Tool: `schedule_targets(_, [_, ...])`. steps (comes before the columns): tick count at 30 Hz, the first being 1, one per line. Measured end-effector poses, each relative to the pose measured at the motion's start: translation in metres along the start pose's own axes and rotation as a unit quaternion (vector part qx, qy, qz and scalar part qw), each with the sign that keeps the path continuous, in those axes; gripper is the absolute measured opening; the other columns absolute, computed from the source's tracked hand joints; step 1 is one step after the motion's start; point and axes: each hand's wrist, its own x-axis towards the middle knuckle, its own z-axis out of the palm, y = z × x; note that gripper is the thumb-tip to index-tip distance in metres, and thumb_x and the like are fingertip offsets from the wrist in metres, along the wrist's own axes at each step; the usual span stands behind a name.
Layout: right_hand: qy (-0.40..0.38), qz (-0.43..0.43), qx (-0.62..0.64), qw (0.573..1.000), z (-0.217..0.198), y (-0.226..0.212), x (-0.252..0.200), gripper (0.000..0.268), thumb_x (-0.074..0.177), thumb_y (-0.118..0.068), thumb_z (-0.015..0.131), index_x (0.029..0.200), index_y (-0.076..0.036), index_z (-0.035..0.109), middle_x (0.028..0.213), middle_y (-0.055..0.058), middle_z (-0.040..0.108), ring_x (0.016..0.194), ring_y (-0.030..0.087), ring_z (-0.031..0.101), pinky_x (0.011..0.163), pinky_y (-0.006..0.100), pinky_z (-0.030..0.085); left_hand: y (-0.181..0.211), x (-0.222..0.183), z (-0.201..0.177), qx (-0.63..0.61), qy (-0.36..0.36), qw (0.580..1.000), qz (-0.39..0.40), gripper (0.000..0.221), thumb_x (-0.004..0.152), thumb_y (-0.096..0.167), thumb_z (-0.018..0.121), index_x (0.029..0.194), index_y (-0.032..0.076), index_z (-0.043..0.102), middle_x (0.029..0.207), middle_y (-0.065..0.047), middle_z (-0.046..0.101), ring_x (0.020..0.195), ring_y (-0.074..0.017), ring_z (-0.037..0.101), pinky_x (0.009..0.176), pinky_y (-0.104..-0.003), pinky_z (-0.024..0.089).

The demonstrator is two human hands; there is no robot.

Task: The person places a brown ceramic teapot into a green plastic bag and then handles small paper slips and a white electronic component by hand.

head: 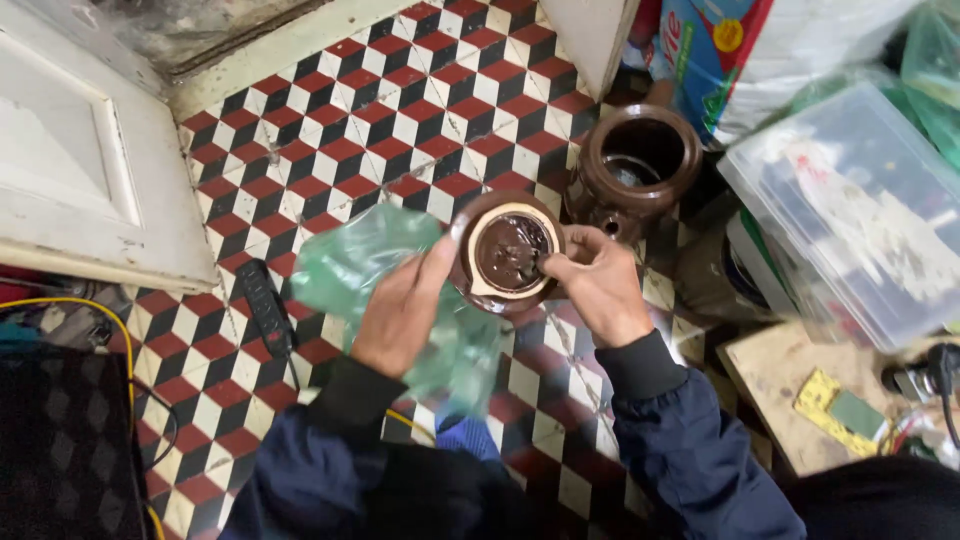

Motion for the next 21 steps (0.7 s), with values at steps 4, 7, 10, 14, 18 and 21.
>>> schedule_targets(4, [-0.011,-0.042,0.140,0.989,-0.009,0.010,-0.037,0.046,0.083,-0.009,0.080,0.126,0.004,0.075,0.101,0.014,0.081,0.085,0.021,0.079,0.074,0.038,0.071,0.013,-0.018,0.016,-0.075,-0.003,0.996,0.047,0.066,0.106,0.063,0.055,0.133,0.009,0.081,0.134,-0.020,0.080,0.142,-0.0351,0.066,0.123,-0.047,0.047])
schedule_targets(7, [0.010,-0.085,0.148,0.985,-0.019,-0.004,-0.067,0.047,0.084,-0.010,0.082,0.130,-0.002,0.074,0.103,0.007,0.079,0.088,0.009,0.072,0.076,0.028,0.069,0.008,-0.019,0.031,-0.095,0.026,0.993,0.067,0.051,0.094,0.063,0.082,0.086,0.013,0.084,0.076,-0.009,0.077,0.087,-0.0200,0.075,0.087,-0.035,0.058])
schedule_targets(10, [0.021,-0.086,0.179,0.980,-0.027,-0.009,-0.081,0.043,0.086,-0.008,0.082,0.129,-0.001,0.075,0.104,0.009,0.080,0.087,0.011,0.072,0.076,0.030,0.068,0.011,-0.023,0.034,-0.091,0.023,0.994,0.060,0.054,0.089,0.067,0.084,0.073,0.015,0.077,0.063,-0.006,0.075,0.073,-0.0179,0.075,0.077,-0.029,0.058])
schedule_targets(14, [-0.001,-0.095,0.218,0.971,-0.033,-0.007,-0.086,0.046,0.088,-0.007,0.081,0.133,-0.004,0.073,0.105,0.008,0.080,0.090,0.013,0.074,0.080,0.031,0.070,0.020,-0.032,0.037,-0.084,0.031,0.993,0.077,0.055,0.092,0.067,0.082,0.069,0.017,0.076,0.057,-0.004,0.072,0.067,-0.0146,0.072,0.073,-0.027,0.058])
schedule_targets(18, [-0.049,-0.090,0.293,0.951,-0.031,-0.012,-0.088,0.060,0.090,-0.023,0.080,0.146,-0.006,0.068,0.123,0.005,0.079,0.108,0.013,0.072,0.092,0.032,0.065,0.028,-0.035,0.037,-0.108,0.043,0.989,0.087,0.057,0.094,0.064,0.081,0.067,0.014,0.074,0.058,-0.005,0.071,0.069,-0.0133,0.070,0.071,-0.028,0.055])
schedule_targets(21, [-0.079,-0.040,0.432,0.897,-0.025,0.005,-0.069,0.050,0.110,-0.032,0.057,0.153,-0.008,0.064,0.143,0.012,0.072,0.133,0.028,0.068,0.115,0.047,0.055,0.020,-0.032,0.038,-0.134,0.033,0.988,0.065,0.060,0.096,0.062,0.079,0.067,0.011,0.070,0.062,-0.007,0.071,0.074,-0.0156,0.067,0.075,-0.028,0.053])
